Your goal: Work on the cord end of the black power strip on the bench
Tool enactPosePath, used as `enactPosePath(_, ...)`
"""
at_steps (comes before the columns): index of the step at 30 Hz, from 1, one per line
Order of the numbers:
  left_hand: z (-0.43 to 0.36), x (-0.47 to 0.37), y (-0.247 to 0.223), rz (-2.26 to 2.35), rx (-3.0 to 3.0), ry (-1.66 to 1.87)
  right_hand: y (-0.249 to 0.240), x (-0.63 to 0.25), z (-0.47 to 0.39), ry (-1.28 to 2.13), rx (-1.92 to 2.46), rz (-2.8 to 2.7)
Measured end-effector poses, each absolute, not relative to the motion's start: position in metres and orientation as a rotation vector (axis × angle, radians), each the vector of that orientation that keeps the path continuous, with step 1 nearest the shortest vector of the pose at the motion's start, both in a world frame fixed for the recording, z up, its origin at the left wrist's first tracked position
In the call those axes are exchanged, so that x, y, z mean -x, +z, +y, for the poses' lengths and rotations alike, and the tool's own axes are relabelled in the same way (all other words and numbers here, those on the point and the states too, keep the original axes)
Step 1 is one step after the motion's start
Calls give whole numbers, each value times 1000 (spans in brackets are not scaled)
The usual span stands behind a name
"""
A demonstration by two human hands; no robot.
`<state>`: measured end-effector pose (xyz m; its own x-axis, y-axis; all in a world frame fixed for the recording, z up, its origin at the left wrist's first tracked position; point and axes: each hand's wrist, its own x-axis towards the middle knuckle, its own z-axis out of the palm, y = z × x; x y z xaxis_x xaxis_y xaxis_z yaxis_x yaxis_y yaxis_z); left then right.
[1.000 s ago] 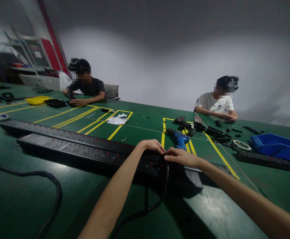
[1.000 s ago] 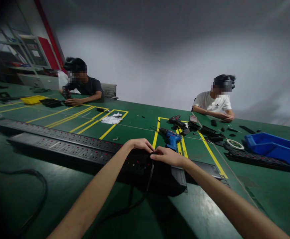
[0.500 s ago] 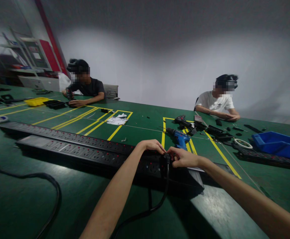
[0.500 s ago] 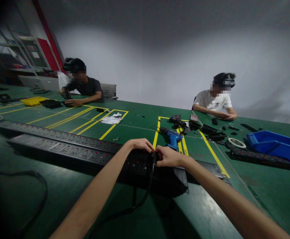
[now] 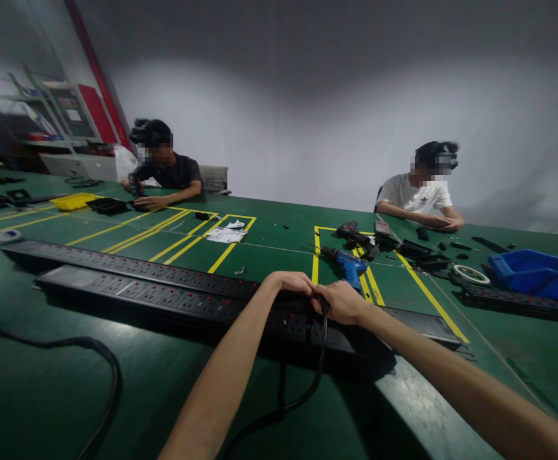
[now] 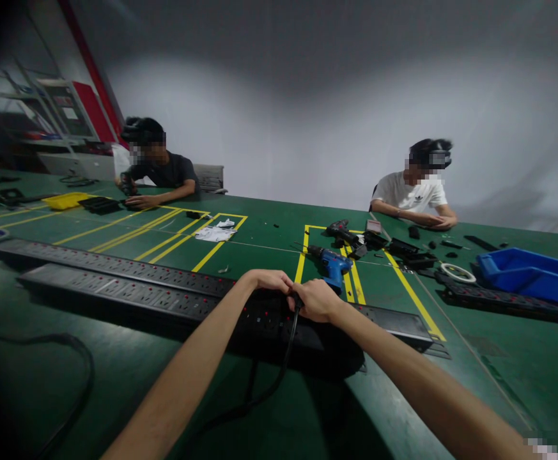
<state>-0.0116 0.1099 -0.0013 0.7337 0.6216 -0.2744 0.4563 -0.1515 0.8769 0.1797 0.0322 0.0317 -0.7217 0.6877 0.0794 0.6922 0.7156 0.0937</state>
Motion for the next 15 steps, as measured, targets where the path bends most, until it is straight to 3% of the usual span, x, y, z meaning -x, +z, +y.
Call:
enactPosePath(9, 112, 11, -3, 836, -1853, 182, 30, -182, 16, -103, 1186, -2628)
enactPosePath(15, 102, 12, 7, 984, -1846, 161, 48, -186, -10, -170, 1094, -2152)
